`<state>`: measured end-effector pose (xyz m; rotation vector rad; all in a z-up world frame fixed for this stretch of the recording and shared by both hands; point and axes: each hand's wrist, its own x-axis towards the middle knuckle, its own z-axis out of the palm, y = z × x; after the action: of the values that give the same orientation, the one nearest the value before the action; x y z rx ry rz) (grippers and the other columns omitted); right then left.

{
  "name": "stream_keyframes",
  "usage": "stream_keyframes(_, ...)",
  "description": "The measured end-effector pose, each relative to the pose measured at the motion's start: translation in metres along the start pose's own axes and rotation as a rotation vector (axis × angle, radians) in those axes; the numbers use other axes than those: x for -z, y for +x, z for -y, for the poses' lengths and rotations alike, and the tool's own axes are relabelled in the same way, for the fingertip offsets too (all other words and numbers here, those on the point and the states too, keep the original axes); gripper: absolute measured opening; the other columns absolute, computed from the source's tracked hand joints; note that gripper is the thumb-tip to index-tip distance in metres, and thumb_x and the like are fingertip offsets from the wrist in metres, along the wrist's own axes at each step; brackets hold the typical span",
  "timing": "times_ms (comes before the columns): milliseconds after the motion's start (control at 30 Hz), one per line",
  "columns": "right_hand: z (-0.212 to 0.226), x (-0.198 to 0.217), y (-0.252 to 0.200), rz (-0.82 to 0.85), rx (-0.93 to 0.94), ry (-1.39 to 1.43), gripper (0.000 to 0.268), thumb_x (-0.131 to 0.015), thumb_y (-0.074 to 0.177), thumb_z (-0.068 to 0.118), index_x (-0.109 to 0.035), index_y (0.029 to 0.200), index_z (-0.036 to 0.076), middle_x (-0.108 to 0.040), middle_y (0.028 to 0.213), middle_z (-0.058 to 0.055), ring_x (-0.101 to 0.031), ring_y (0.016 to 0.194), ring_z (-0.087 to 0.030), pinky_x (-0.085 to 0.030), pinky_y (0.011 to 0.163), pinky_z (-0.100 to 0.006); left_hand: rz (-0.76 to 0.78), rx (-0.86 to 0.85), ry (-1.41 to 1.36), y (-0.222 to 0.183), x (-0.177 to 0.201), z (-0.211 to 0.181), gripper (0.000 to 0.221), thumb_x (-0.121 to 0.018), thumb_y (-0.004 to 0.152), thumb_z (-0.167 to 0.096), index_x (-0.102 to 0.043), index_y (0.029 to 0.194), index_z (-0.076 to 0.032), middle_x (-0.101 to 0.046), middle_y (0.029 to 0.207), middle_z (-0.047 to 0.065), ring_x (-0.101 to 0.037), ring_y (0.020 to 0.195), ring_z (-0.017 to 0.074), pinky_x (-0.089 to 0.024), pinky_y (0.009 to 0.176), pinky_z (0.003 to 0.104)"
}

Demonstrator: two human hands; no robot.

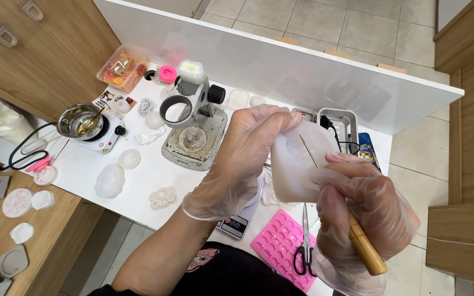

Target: Preparing a silicone mold and inserting a wick for candle making.

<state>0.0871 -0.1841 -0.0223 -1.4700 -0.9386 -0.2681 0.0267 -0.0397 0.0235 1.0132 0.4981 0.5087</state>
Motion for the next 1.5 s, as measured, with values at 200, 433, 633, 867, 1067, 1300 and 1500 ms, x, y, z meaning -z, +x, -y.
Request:
stream_keyframes(200, 0.015, -0.006, 0.01, 0.037, 0.098, -0.19, 0.017, -0.059, 0.075, -0.02, -0.053, 0.077, -0.004, -0.067, 0.082, -0.015, -0.069, 0.083, -0.027, -0.062, 0.094, -0.045, -0.008, -0.017, 0.007, 0.006, 0.001, 0.011, 0.03, -0.062, 0.087, -0.012, -0.07, 0.101, 0.013, -0.067, 0.085, 0.014, -0.06, 0.078, 0.0153, -0.048, 0.07, 0.025)
stream_keyframes(433, 0.006, -0.008, 0.007, 0.067, 0.266, -0.395, 0.018, -0.068, 0.08, -0.016, -0.061, 0.081, 0.0, -0.068, 0.084, -0.013, -0.072, 0.087, -0.03, -0.063, 0.093, -0.047, 0.009, -0.166, 0.067, 0.007, 0.003, 0.022, 0.019, -0.063, 0.091, -0.013, -0.069, 0.088, 0.005, -0.063, 0.073, 0.005, -0.052, 0.065, 0.0084, -0.043, 0.057, 0.021)
stream_keyframes(633, 0.002, -0.006, 0.009, 0.143, 0.345, -0.415, 0.021, -0.076, 0.083, -0.007, -0.057, 0.088, 0.002, -0.067, 0.088, -0.011, -0.069, 0.087, -0.029, -0.062, 0.093, -0.048, -0.001, -0.311, 0.195, 0.004, 0.005, 0.025, 0.019, -0.063, 0.09, -0.011, -0.071, 0.091, 0.006, -0.065, 0.076, 0.005, -0.053, 0.068, 0.008, -0.044, 0.06, 0.02)
stream_keyframes(867, -0.018, -0.003, -0.005, 0.157, 0.394, -0.503, 0.027, -0.083, 0.089, 0.006, -0.061, 0.102, 0.015, -0.064, 0.091, 0.003, -0.064, 0.09, -0.017, -0.056, 0.11, -0.051, 0.123, -0.615, 0.249, -0.005, 0.009, 0.024, 0.021, -0.069, 0.085, 0.003, -0.065, 0.106, 0.004, -0.069, 0.108, 0.014, -0.061, 0.091, 0.0143, -0.054, 0.084, 0.025)
stream_keyframes(1067, -0.034, 0.003, -0.018, 0.227, 0.456, -0.554, 0.023, -0.081, 0.089, 0.017, -0.064, 0.103, 0.022, -0.072, 0.102, 0.007, -0.068, 0.101, -0.015, -0.03, 0.116, -0.045, 0.243, -0.886, 0.543, -0.014, 0.016, 0.017, 0.042, -0.072, 0.078, -0.001, -0.058, 0.117, -0.006, -0.065, 0.126, 0.012, -0.067, 0.118, 0.0249, -0.057, 0.108, 0.035)
stream_keyframes(1300, -0.058, 0.005, -0.018, 0.274, 0.615, -0.582, 0.067, -0.035, 0.098, 0.067, -0.06, 0.133, 0.015, -0.068, 0.118, -0.002, -0.061, 0.11, -0.016, -0.027, 0.115, -0.047, 0.26, -0.888, 0.523, -0.009, 0.023, 0.012, 0.041, -0.072, 0.08, -0.005, -0.06, 0.12, -0.003, -0.067, 0.122, 0.011, -0.067, 0.108, 0.02, -0.058, 0.1, 0.032)
stream_keyframes(1500, -0.063, 0.025, -0.014, 0.275, 0.752, -0.72, 0.032, -0.068, 0.094, 0.023, -0.067, 0.126, 0.021, -0.07, 0.116, 0.003, -0.061, 0.102, -0.014, -0.035, 0.106, -0.049, 0.231, -0.947, 0.596, -0.01, 0.02, 0.01, 0.034, -0.079, 0.075, -0.011, -0.066, 0.105, -0.002, -0.073, 0.113, 0.013, -0.071, 0.103, 0.0239, -0.063, 0.097, 0.034)
